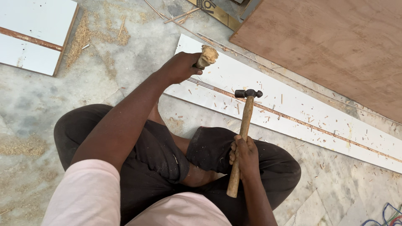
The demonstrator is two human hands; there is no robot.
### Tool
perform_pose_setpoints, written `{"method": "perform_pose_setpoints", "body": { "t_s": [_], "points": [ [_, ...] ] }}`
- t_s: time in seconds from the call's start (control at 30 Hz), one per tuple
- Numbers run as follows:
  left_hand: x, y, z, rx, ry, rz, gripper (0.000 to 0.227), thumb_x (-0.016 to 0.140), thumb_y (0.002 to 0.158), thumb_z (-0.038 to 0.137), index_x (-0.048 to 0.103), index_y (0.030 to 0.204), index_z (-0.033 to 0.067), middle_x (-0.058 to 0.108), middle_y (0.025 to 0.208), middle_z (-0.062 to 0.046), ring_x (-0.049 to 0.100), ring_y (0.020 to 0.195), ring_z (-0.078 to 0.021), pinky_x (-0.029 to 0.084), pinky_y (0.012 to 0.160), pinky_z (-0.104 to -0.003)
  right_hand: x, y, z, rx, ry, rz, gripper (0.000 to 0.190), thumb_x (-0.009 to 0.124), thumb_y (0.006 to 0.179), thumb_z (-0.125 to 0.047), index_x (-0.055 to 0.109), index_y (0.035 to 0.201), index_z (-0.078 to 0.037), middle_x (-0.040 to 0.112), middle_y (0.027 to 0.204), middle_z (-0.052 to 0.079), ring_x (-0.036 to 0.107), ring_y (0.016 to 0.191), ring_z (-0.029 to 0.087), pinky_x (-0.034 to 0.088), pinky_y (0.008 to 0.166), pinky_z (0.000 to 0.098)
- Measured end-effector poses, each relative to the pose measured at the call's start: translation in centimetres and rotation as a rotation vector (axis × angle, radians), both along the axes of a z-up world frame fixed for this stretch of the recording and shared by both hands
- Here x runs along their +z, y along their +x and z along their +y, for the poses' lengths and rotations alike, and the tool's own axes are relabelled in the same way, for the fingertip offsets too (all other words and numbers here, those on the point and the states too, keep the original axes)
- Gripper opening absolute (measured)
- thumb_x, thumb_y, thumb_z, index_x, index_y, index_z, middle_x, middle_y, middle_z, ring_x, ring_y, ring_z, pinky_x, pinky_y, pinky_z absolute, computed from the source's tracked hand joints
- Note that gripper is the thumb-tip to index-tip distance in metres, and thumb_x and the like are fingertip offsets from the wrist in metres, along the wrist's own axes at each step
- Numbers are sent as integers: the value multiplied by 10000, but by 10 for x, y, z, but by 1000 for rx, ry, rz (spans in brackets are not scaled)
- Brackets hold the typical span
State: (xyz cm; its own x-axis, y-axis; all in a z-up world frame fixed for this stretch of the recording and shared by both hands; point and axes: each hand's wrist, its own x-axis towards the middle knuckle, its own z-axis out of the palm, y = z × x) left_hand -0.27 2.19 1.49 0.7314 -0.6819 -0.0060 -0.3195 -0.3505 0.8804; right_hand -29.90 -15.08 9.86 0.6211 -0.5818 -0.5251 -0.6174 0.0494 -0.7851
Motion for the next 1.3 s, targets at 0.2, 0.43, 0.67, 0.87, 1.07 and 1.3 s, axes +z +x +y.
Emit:
{"method": "perform_pose_setpoints", "body": {
  "t_s": [0.2,0.43,0.67,0.87,1.07,1.3],
  "points": [
    [1,-1,-6,-81,46,-45,405,741,912,248,639,1282,119,754,1083,-97,718,1015,-282,537,870,-445,3,1,4,-9,-1,25,255,583,982,-320,531,941,-73,529,717,39,492,494,121,438,432,294],
    [-3,7,1,-83,-1,-38,349,746,916,270,646,1204,99,758,1091,-89,716,1029,-276,537,862,-445,19,7,19,79,-82,-58,280,583,1001,-314,507,935,-52,523,719,51,501,488,127,444,427,297],
    [1,-1,1,-56,14,-58,343,726,921,261,640,1213,103,762,1062,-98,711,1014,-295,525,860,-452,53,32,49,319,-345,-169,205,538,1028,-255,549,990,-54,537,663,13,519,473,102,455,421,275],
    [2,-3,-2,-59,99,-57,380,724,923,277,639,1261,127,766,1070,-87,719,1022,-280,528,875,-445,78,57,66,351,-320,48,229,575,1003,-290,561,1058,-69,530,624,12,488,471,105,420,415,284],
    [-8,-7,-7,-80,76,-64,462,706,933,262,600,1371,164,761,1100,-71,713,1031,-281,528,885,-451,171,24,34,93,-681,-603,294,576,1073,-283,522,1175,-13,574,812,101,554,581,142,490,491,291],
    [-15,-4,-8,-63,2,-146,469,742,900,251,617,1336,132,759,1105,-82,711,1043,-296,535,892,-452,47,37,27,394,-740,-271,361,455,1091,-382,522,1241,-61,630,904,69,620,687,132,512,598,259]
  ]
}}
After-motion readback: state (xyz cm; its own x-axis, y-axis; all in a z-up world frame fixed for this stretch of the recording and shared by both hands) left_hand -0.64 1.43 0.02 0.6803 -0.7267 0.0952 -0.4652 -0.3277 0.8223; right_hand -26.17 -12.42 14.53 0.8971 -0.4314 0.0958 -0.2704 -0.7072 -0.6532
